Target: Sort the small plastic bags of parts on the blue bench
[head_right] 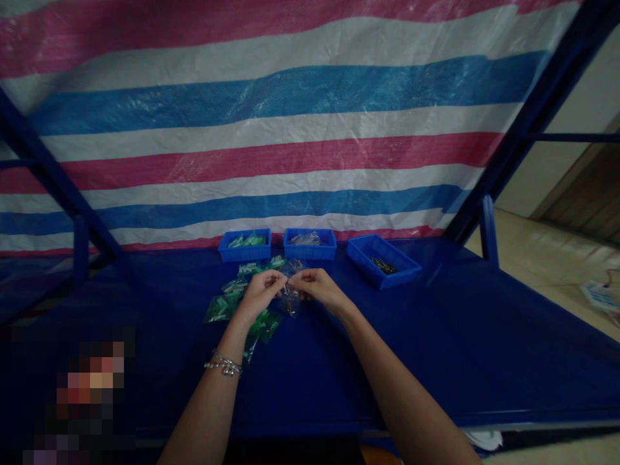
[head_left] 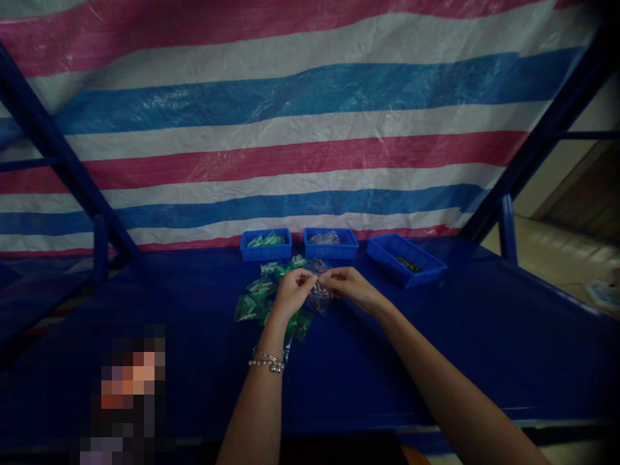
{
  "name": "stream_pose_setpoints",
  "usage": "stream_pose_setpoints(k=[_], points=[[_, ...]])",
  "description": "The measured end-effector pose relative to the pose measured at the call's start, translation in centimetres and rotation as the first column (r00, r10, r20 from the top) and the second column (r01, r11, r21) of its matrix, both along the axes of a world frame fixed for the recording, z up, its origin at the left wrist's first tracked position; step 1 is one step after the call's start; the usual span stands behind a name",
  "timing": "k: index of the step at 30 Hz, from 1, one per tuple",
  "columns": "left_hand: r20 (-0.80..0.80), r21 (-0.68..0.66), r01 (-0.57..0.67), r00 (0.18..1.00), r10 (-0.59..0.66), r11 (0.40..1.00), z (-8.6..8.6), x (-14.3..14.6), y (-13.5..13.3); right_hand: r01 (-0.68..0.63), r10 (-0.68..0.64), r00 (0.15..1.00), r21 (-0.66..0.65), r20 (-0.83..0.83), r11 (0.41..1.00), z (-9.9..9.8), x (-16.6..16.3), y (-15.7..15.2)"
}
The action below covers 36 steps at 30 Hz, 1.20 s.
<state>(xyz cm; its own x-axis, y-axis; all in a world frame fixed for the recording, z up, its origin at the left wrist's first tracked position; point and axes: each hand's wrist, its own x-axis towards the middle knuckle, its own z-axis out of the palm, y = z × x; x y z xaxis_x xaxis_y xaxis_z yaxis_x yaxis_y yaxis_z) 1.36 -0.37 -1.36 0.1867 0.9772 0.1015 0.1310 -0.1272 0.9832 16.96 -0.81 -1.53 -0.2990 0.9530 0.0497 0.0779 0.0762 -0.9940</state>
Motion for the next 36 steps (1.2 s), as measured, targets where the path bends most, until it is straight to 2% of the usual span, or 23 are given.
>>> stream_pose_setpoints(k=[9, 19, 29, 36], points=[[-0.026, 0.006, 0.08, 0.996, -0.08, 0.997, -0.07, 0.04, -0.13, 0.062, -0.061, 0.996, 0.013, -0.06, 0.998, -0.22, -0.06, 0.22], [0.036, 0.023, -0.015, 0.999, 0.014, 1.0, -0.21, 0.09, 0.12, 0.003, -0.002, 0.997, 0.01, -0.073, 1.0, -0.34, -0.14, 0.18], [0.077, -0.054, 0.066, 0.995, -0.062, 0.996, 0.08, 0.08, -0.16, 0.037, -0.037, 0.994, 0.004, -0.099, 0.999, -0.28, -0.14, 0.13], [0.078, 0.013, 0.04, 0.996, -0.041, 0.999, -0.31, 0.16, 0.13, 0.012, -0.012, 0.996, -0.01, -0.086, 1.0, -0.39, -0.16, 0.18]])
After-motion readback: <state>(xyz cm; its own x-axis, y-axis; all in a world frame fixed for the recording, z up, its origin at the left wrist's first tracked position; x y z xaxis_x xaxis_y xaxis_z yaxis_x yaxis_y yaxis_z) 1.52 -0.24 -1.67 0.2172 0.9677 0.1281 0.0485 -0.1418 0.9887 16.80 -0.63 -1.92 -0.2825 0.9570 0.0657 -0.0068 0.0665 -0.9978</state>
